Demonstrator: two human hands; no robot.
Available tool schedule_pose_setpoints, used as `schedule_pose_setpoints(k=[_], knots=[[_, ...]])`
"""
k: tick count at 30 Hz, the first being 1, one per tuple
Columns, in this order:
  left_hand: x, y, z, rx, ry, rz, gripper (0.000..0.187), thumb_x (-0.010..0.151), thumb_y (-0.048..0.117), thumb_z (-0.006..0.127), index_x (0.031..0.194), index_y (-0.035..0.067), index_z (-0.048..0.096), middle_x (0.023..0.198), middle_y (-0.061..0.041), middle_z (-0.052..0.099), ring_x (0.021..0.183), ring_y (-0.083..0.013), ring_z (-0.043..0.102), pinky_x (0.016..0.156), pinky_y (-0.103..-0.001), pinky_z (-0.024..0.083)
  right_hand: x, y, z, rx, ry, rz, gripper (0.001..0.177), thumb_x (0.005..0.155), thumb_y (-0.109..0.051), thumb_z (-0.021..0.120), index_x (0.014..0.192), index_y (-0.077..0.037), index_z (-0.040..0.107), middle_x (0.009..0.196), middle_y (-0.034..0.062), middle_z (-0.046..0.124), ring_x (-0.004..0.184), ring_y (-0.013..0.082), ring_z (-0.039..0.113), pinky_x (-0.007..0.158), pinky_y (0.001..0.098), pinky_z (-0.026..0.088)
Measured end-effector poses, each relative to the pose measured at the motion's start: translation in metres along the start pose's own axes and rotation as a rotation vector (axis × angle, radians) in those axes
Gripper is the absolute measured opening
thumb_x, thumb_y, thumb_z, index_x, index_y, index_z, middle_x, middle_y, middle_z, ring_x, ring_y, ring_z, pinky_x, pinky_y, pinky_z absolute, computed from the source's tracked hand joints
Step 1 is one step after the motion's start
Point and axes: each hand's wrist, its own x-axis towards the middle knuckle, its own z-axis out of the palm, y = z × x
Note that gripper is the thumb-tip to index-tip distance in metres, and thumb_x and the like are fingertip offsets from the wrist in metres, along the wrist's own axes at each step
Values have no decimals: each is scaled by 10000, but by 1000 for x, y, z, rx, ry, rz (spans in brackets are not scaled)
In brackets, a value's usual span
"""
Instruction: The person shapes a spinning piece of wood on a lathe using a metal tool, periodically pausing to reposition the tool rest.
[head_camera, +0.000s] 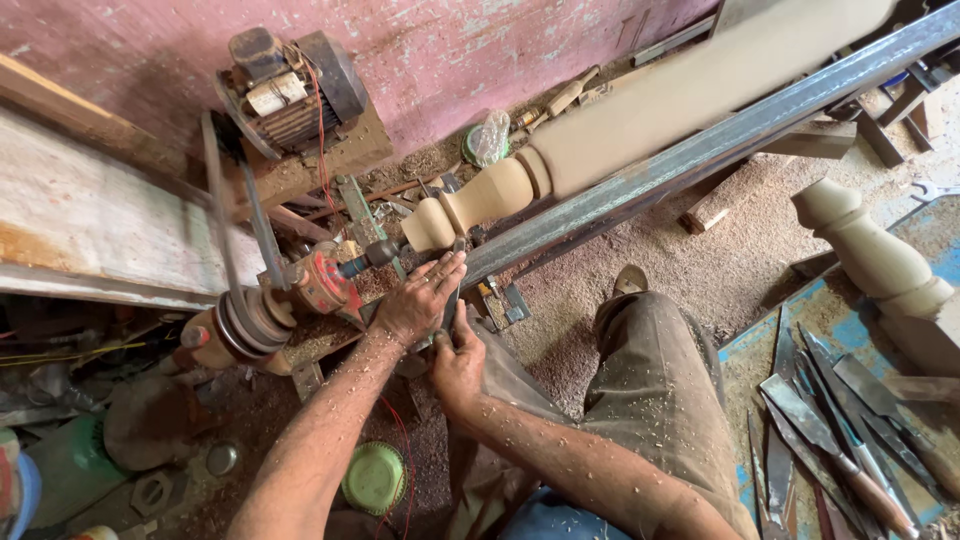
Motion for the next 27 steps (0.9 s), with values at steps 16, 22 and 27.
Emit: schedule_pose_setpoints(k=[16,22,27], knots=[[15,20,-17,-73,-49,-27,635,885,17,574,1511,34,467,1586,-122,479,1434,-262,506,1159,-446,436,39,-13,-76,-162,-99,34,605,934,30,615,1516,-99,512,736,30,655,478,64,488,391,226,414],[19,22,-20,-74,-46,-18,664,896,11,558,1544,52,418,1618,-103,437,1460,-243,490,1178,-444,426,46,-18,-91,-117,-149,86,604,932,39,610,1509,-107,511,706,42,652,434,70,460,360,224,382],[21,21,-20,-48,-113,-29,709,893,14,552,1575,77,367,1639,-83,402,1451,-219,476,1186,-443,408,47,-33,-101,-200,-180,114,597,928,42,603,1493,-136,534,705,52,669,420,69,460,348,226,390]])
